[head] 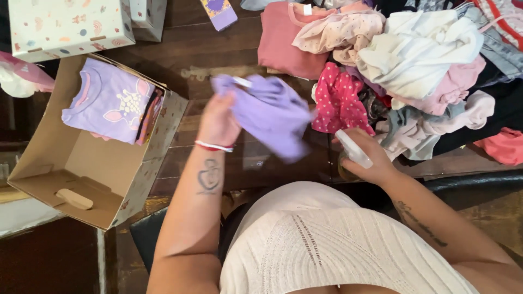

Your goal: Folding various items of baby clothing and packing them neatly into a cardboard box.

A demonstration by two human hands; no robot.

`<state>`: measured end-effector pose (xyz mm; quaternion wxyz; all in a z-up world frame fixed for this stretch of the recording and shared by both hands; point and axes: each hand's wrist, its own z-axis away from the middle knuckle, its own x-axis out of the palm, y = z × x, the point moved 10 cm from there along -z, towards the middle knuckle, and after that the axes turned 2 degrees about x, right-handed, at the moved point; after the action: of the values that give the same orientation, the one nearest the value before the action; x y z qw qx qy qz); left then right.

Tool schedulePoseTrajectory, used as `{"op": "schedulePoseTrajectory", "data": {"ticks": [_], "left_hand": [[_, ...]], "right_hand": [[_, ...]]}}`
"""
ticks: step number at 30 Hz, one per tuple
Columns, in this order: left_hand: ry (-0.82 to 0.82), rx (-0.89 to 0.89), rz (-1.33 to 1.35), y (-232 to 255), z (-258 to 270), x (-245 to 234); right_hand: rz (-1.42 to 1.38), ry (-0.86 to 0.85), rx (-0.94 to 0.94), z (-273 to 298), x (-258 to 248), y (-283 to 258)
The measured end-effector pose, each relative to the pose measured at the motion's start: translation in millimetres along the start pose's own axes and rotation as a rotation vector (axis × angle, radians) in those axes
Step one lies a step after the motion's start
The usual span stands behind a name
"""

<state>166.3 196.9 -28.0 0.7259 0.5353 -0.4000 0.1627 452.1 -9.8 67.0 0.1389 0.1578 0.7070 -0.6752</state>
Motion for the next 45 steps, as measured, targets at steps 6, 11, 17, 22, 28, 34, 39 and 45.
{"op": "schedulePoseTrajectory", "data": {"ticks": [6, 11, 17, 22, 28, 34, 39, 45], "left_hand": [[0.133, 0.008, 0.275, 84.8, 38.9, 72.5], [0.544, -0.491, -0.629, -25.0, 96.3, -161.8], [0.638, -0.572, -0.709, -29.5, 116.2, -170.9], [0.614, -0.480, -0.696, -29.7, 92.3, -163.1], [0.548, -0.237, -0.498, 6.8, 58.7, -69.1], [0.121, -0.035, -0.392, 36.1, 20.0, 40.4], [-0.300, -0.024, -0.574, 70.3, 24.7, 148.0], [-0.540, -0.079, -0.804, 112.5, 49.0, 200.6]], "right_hand": [[-0.147, 0.109, 0.103, 1.2, -22.1, -2.9], [0.005, 0.022, 0.059, -0.7, -17.5, -13.7], [0.199, -0.215, 0.070, -4.5, 14.8, -20.0], [0.247, -0.310, 0.112, -6.1, 23.8, -21.8], [0.135, 0.063, 0.024, -0.3, -9.8, 1.9], [0.232, 0.485, 0.029, 8.7, -46.5, 11.1], [0.280, 0.392, 0.299, 21.6, -38.9, 26.1], [0.231, 0.830, 0.175, 82.2, -39.3, -22.7]]}}
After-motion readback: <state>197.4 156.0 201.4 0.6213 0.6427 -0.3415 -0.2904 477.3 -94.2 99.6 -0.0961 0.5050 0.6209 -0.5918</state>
